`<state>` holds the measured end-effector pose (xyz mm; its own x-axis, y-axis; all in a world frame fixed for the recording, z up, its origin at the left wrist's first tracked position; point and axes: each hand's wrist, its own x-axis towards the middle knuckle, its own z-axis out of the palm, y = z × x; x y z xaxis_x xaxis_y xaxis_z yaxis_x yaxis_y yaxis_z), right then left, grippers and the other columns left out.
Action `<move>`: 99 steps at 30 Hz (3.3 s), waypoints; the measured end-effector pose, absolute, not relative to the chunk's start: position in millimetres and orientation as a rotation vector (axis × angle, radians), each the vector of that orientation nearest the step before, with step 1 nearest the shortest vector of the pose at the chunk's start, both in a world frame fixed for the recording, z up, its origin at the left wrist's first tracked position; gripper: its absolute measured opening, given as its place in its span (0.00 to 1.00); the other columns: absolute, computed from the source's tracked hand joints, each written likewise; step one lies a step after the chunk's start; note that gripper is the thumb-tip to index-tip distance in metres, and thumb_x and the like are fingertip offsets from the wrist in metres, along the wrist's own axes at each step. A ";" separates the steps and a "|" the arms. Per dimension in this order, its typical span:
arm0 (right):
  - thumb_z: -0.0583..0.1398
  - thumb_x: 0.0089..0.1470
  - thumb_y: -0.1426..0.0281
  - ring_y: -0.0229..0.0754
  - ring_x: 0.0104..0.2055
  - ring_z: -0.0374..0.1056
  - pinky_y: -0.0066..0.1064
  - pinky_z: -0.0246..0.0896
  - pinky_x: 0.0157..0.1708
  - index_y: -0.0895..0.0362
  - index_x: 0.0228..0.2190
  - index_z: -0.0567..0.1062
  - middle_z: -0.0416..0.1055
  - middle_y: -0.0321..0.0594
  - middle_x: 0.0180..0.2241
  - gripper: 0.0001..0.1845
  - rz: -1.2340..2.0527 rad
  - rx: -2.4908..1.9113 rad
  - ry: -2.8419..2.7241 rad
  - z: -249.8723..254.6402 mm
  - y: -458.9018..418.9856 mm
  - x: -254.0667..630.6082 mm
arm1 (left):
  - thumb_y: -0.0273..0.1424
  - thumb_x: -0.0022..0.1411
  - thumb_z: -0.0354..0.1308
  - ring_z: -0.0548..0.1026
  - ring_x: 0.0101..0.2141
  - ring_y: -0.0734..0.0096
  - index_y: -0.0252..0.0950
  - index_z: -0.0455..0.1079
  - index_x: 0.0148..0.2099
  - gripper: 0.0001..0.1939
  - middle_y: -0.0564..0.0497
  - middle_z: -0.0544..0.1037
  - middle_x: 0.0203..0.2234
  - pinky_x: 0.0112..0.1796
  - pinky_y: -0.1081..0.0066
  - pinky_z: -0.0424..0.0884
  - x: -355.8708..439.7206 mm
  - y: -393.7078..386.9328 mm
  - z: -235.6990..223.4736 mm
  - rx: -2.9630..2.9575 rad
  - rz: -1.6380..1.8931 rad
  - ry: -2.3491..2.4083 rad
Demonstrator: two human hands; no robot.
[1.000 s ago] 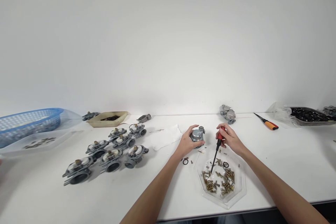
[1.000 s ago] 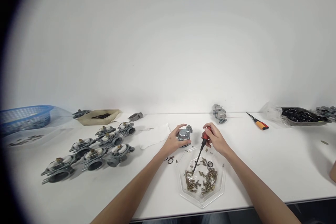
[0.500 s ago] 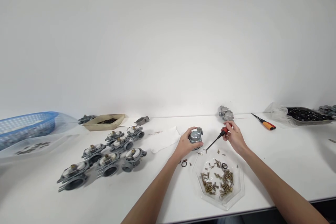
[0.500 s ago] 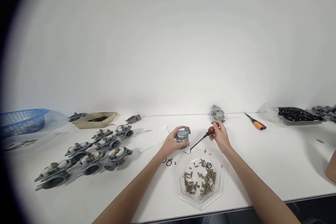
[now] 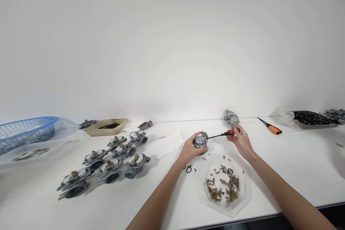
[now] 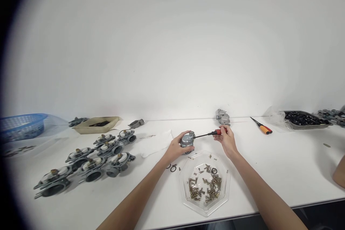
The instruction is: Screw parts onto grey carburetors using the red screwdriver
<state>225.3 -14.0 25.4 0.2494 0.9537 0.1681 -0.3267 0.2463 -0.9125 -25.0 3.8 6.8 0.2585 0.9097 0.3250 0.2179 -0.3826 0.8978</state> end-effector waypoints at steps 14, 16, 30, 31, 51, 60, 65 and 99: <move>0.68 0.49 0.55 0.42 0.28 0.75 0.38 0.72 0.31 0.53 0.35 0.71 0.76 0.38 0.30 0.19 1.096 -0.897 -0.903 26.8 -17.2 222.2 | 0.35 0.45 0.71 0.77 0.45 0.57 0.43 0.72 0.57 0.34 0.49 0.80 0.47 0.48 0.61 0.74 -24.3 5.2 5.9 1.788 1.173 1.070; 0.68 0.49 0.55 0.42 0.28 0.74 0.38 0.72 0.31 0.53 0.35 0.71 0.76 0.38 0.30 0.18 1.097 -0.891 -0.907 26.7 -17.1 222.2 | 0.35 0.45 0.72 0.77 0.45 0.57 0.43 0.72 0.56 0.34 0.49 0.80 0.47 0.48 0.61 0.74 -24.4 5.5 5.6 1.789 1.179 1.068; 0.68 0.48 0.59 0.42 0.28 0.75 0.36 0.71 0.32 0.53 0.36 0.70 0.76 0.37 0.30 0.17 1.136 -0.896 -0.846 30.7 -19.2 219.8 | 0.35 0.46 0.71 0.77 0.44 0.58 0.43 0.72 0.56 0.33 0.49 0.80 0.47 0.45 0.63 0.75 -24.9 3.9 6.5 1.808 1.177 1.061; 0.68 0.48 0.59 0.42 0.27 0.75 0.35 0.71 0.32 0.53 0.36 0.70 0.76 0.37 0.30 0.17 1.135 -0.893 -0.844 31.0 -19.3 219.6 | 0.35 0.46 0.71 0.78 0.43 0.58 0.43 0.72 0.56 0.33 0.49 0.80 0.47 0.45 0.63 0.75 -25.0 3.9 6.5 1.812 1.177 1.065; 0.68 0.45 0.62 0.43 0.26 0.75 0.35 0.69 0.30 0.53 0.36 0.70 0.77 0.36 0.29 0.18 1.131 -0.896 -0.789 30.7 -17.2 221.5 | 0.37 0.48 0.70 0.77 0.46 0.60 0.41 0.70 0.58 0.34 0.49 0.79 0.49 0.48 0.64 0.74 -25.7 3.4 7.2 1.841 1.146 1.087; 0.69 0.44 0.61 0.43 0.26 0.75 0.35 0.69 0.29 0.53 0.36 0.71 0.77 0.37 0.29 0.19 1.132 -0.904 -0.804 30.6 -18.3 220.7 | 0.37 0.47 0.70 0.77 0.47 0.59 0.42 0.70 0.58 0.34 0.49 0.79 0.50 0.49 0.63 0.73 -26.8 3.7 6.5 1.835 1.142 1.068; 0.69 0.44 0.61 0.43 0.27 0.75 0.34 0.68 0.29 0.53 0.36 0.71 0.76 0.36 0.29 0.19 1.137 -0.908 -0.823 30.6 -18.9 219.6 | 0.37 0.48 0.70 0.76 0.48 0.58 0.42 0.70 0.58 0.33 0.48 0.78 0.51 0.51 0.62 0.72 -26.8 4.1 5.3 1.853 1.150 1.069; 0.71 0.44 0.53 0.40 0.23 0.73 0.35 0.72 0.28 0.54 0.37 0.69 0.74 0.34 0.25 0.25 0.984 -0.971 -0.860 34.5 -18.3 226.3 | 0.37 0.49 0.69 0.78 0.43 0.61 0.43 0.69 0.58 0.33 0.51 0.80 0.46 0.48 0.64 0.73 -23.3 -0.7 5.7 1.926 1.127 1.131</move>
<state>226.3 -18.3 34.5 0.3186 0.9366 0.1461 -0.2707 0.2376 -0.9329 -23.3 -0.7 5.7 0.2658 0.8962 0.3553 0.3580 -0.4339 0.8268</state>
